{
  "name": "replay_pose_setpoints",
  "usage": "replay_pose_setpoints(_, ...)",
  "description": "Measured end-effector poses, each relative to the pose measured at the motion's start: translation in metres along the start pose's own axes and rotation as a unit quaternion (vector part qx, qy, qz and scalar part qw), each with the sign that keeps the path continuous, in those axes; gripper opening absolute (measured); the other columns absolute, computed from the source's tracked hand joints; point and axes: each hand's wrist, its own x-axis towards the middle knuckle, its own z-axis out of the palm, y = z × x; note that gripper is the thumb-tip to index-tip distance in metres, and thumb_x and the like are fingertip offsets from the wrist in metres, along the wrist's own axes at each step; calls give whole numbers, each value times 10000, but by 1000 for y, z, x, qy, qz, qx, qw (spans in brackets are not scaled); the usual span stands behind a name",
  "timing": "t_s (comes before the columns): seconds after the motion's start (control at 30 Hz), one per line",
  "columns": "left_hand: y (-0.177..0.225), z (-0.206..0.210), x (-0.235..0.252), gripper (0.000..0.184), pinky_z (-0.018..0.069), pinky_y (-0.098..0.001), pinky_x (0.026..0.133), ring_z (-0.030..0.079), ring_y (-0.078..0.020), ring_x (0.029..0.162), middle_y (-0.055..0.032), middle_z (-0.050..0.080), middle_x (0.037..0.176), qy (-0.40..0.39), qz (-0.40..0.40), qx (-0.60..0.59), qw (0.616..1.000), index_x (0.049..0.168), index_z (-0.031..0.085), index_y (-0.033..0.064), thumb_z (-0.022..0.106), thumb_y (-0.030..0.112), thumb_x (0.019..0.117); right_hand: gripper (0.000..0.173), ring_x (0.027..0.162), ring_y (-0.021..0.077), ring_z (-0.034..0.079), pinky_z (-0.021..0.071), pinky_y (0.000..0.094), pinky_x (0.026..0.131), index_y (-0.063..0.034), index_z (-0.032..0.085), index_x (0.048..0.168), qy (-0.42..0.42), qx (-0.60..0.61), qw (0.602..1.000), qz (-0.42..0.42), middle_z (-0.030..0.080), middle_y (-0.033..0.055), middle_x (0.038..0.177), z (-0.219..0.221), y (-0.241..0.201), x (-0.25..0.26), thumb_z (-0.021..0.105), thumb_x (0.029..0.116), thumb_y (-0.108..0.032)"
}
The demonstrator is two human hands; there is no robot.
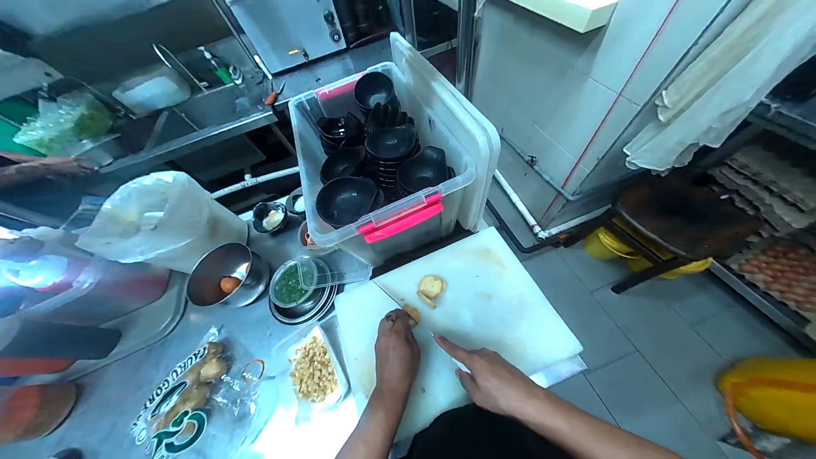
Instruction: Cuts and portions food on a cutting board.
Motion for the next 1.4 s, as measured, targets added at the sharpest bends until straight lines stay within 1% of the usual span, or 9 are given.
replay_pose_setpoints(0.2,0,5,-7,203,583,-406,946,705,-281,1087,-156,731,1121,27,-28,-26,999,1017,771,7,578,45,969,651,992,401,690,524,582,906,-376,190,1647,-6,4,1000,1,711,217,1076,-8,-6,-23,463,1068,-254)
replay_pose_setpoints(0.33,1,8,-8,183,592,-402,921,711,-291,1062,-162,735,1084,51,-23,-20,998,964,765,-7,586,28,945,643,962,395,695,532,579,883,-371,203,1646,-4,-13,1000,-3,717,205,1037,-6,-6,-30,458,1066,-262)
replay_pose_setpoints(0.5,1,6,-6,177,582,-412,946,708,-293,1074,-165,737,1086,38,-25,-17,999,948,756,-17,583,20,944,652,970,410,695,533,594,880,-360,199,1648,-9,-7,1000,5,714,220,1052,-2,-9,-18,463,1063,-246)
replay_pose_setpoints(0.63,-1,4,-8,184,574,-408,963,702,-285,1093,-158,737,1105,22,-20,-18,999,960,760,-8,580,31,947,661,979,402,689,536,587,878,-381,171,1647,3,-13,1000,8,705,206,1062,4,-15,5,453,1066,-243)
replay_pose_setpoints(0.73,-7,8,-12,206,579,-394,958,705,-274,1091,-151,738,1108,52,-9,-40,998,1006,772,5,575,36,955,654,975,400,688,537,585,873,-393,164,1647,0,-1,1000,7,703,210,1063,-2,-18,8,449,1073,-260)
replay_pose_setpoints(0.9,-12,18,-19,192,594,-378,903,709,-270,1031,-153,731,1064,105,-14,-54,993,983,768,0,595,77,953,639,974,378,687,530,566,894,-397,183,1644,-6,13,1000,12,704,200,1082,-11,-20,-14,454,1077,-286)
replay_pose_setpoints(1.17,-13,21,-19,198,590,-357,905,710,-252,1027,-137,737,1039,122,-7,-57,991,944,768,9,584,81,939,638,990,388,688,532,572,890,-378,182,1648,-15,-20,1000,13,709,195,1075,-5,-23,-14,443,1076,-271)
replay_pose_setpoints(1.27,-15,21,-18,193,586,-369,923,709,-266,1045,-137,740,1039,119,-5,-51,992,927,764,10,584,80,930,644,994,389,689,537,575,884,-383,184,1646,-3,-30,999,11,710,191,1066,1,-25,1,446,1071,-255)
replay_pose_setpoints(1.4,-14,20,-19,196,580,-372,939,704,-267,1059,-139,737,1065,115,-7,-55,992,956,768,2,583,63,931,650,986,397,688,535,581,885,-376,161,1650,1,-30,1000,3,705,203,1058,2,-29,21,441,1077,-252)
